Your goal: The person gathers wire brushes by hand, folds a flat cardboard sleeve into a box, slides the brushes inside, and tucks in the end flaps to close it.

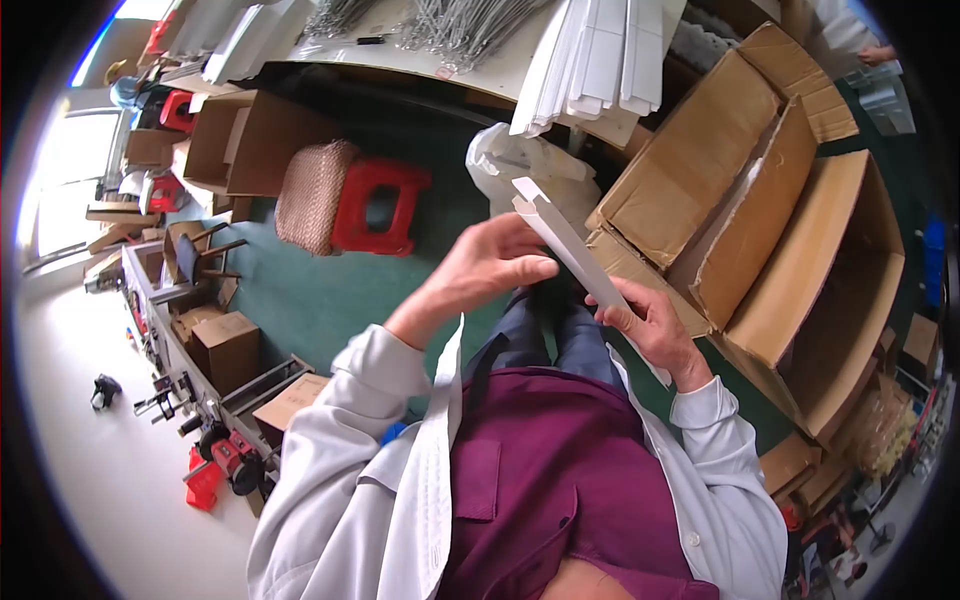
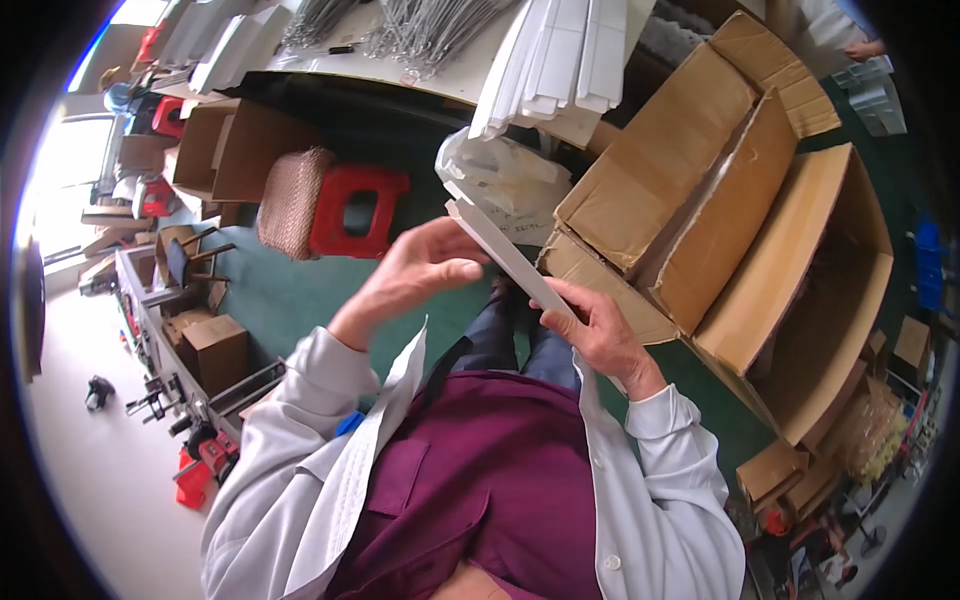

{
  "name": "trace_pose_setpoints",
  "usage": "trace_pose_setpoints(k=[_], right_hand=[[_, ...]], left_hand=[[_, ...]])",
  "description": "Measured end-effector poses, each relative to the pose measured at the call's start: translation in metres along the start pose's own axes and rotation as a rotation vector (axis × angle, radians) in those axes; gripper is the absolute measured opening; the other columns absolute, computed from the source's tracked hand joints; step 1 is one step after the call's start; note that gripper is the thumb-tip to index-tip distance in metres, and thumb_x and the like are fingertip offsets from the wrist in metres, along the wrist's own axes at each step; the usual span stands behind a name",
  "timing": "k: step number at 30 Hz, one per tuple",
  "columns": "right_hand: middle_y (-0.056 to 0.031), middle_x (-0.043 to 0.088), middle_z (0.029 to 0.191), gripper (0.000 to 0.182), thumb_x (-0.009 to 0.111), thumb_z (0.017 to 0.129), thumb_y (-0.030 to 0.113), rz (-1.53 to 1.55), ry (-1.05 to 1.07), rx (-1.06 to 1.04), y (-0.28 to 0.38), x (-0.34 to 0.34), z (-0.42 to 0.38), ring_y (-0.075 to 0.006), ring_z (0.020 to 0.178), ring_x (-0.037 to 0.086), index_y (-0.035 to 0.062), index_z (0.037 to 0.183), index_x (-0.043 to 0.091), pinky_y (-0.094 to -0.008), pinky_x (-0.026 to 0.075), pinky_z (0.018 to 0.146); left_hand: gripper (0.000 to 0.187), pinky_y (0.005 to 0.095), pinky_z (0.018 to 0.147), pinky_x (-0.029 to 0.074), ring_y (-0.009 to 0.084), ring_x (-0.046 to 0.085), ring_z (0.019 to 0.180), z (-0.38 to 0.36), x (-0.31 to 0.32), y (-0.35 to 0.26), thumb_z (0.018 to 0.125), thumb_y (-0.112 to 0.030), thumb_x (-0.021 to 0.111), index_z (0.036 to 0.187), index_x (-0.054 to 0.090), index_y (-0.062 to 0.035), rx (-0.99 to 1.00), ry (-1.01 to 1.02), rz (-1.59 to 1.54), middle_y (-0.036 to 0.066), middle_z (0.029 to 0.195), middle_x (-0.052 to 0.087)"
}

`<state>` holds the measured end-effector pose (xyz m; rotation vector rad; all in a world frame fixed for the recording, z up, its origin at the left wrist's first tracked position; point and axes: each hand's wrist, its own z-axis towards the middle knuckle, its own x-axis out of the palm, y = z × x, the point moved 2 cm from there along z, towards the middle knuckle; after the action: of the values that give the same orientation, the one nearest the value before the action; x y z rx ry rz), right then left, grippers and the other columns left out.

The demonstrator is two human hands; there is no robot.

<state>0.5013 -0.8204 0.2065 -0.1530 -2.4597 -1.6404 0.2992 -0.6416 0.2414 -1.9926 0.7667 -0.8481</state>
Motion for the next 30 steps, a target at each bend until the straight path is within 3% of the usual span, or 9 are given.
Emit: trace_pose_setpoints(k=[3, 5, 11, 19, 24, 26, 27, 29, 30], right_hand=[[-0.002, 0.068, 0.113, 0.061, 0.07, 0.1, 0.042, 0.125, 0.102, -0.025, -0.001, 0.01, 0.007, -0.009, 0.099, 0.058, -0.0008, 0.142, 0.058, -0.0263, 0.049, 0.089], [-0.002, 0.067, 0.114, 0.062, 0.069, 0.1, 0.044, 0.123, 0.128, 0.002, -0.001, 0.012, 0.008, -0.0091, 0.098, 0.058, -0.001, 0.142, 0.058, -0.0265, 0.049, 0.088], [-0.003, 0.068, 0.107, 0.057, 0.066, 0.102, 0.045, 0.088, 0.194, 0.029, -0.007, 0.03, 0.026, -0.0097, 0.091, 0.059, -0.0006, 0.137, 0.061, -0.0262, 0.05, 0.084], [-0.0017, 0.063, 0.089, 0.063, 0.05, 0.105, 0.06, -0.019, 0.043, 0.085, 0.002, 0.093, 0.097, -0.0088, 0.079, 0.058, 0.0003, 0.106, 0.068, -0.0257, 0.049, 0.073], [-0.0028, 0.063, 0.085, 0.069, 0.046, 0.104, 0.065, -0.126, 0.03, 0.086, 0.027, 0.126, 0.139, -0.0103, 0.076, 0.059, 0.0001, 0.106, 0.068, -0.0265, 0.05, 0.071], [-0.0051, 0.067, 0.088, 0.069, 0.046, 0.105, 0.063, -0.038, -0.008, 0.109, 0.036, 0.133, 0.151, -0.0112, 0.076, 0.062, -0.0018, 0.113, 0.068, -0.0267, 0.051, 0.07], [-0.0051, 0.067, 0.088, 0.069, 0.046, 0.105, 0.063, -0.037, -0.022, 0.107, 0.042, 0.135, 0.157, -0.0112, 0.076, 0.062, -0.0018, 0.113, 0.068, -0.0267, 0.051, 0.07], [-0.008, 0.07, 0.093, 0.069, 0.046, 0.106, 0.06, 0.104, -0.017, 0.133, 0.052, 0.139, 0.163, -0.012, 0.077, 0.064, -0.0037, 0.122, 0.066, -0.0266, 0.053, 0.07], [-0.008, 0.07, 0.093, 0.069, 0.046, 0.106, 0.06, 0.105, -0.024, 0.139, 0.055, 0.14, 0.164, -0.012, 0.077, 0.064, -0.0037, 0.122, 0.066, -0.0266, 0.053, 0.07]], left_hand=[[0.079, 0.0384, 0.104, 0.05, 0.024, 0.065, 0.119, -0.006, 0.023, 0.007, 0.089, -0.043, 0.082, 0.144, 0.05, 0.0044, 0.037, -0.209, 0.063, 0.018, 0.128, 0.067], [0.068, 0.0394, 0.103, 0.051, 0.0226, 0.066, 0.114, -0.005, 0.031, 0.012, 0.093, -0.042, 0.077, 0.137, 0.053, 0.0041, 0.049, -0.276, -0.104, 0.016, 0.122, 0.069], [0.052, 0.0388, 0.096, 0.054, 0.0201, 0.068, 0.105, -0.007, 0.015, 0.039, 0.095, -0.036, 0.075, 0.126, 0.059, 0.0031, 0.089, -0.476, -0.155, 0.013, 0.111, 0.07], [0.05, 0.0373, 0.094, 0.055, 0.0189, 0.068, 0.101, -0.011, -0.052, 0.041, 0.095, -0.034, 0.077, 0.124, 0.06, 0.0037, 0.079, -0.503, -0.24, 0.013, 0.109, 0.07], [0.057, 0.0367, 0.095, 0.054, 0.02, 0.068, 0.101, -0.024, -0.114, 0.019, 0.093, -0.033, 0.079, 0.129, 0.056, 0.0056, 0.13, -0.447, -0.237, 0.014, 0.11, 0.069], [0.067, 0.035, 0.089, 0.056, 0.0218, 0.069, 0.099, -0.04, -0.139, 0.002, 0.087, -0.031, 0.084, 0.136, 0.053, 0.0022, 0.332, -0.58, 0.017, 0.016, 0.111, 0.07], [0.081, 0.0367, 0.091, 0.056, 0.0255, 0.068, 0.109, -0.049, -0.157, -0.006, 0.083, -0.027, 0.087, 0.146, 0.045, 0.0003, 0.441, -0.679, 0.43, 0.019, 0.122, 0.067], [0.085, 0.0372, 0.092, 0.055, 0.0265, 0.067, 0.113, -0.061, -0.184, -0.022, 0.08, -0.026, 0.089, 0.147, 0.044, -0.0001, 0.641, -0.716, 0.827, 0.018, 0.129, 0.065], [0.081, 0.0382, 0.097, 0.054, 0.0258, 0.067, 0.115, -0.063, -0.192, -0.03, 0.083, -0.029, 0.088, 0.145, 0.047, 0.0022, 0.572, -0.649, 0.826, 0.019, 0.13, 0.065]])
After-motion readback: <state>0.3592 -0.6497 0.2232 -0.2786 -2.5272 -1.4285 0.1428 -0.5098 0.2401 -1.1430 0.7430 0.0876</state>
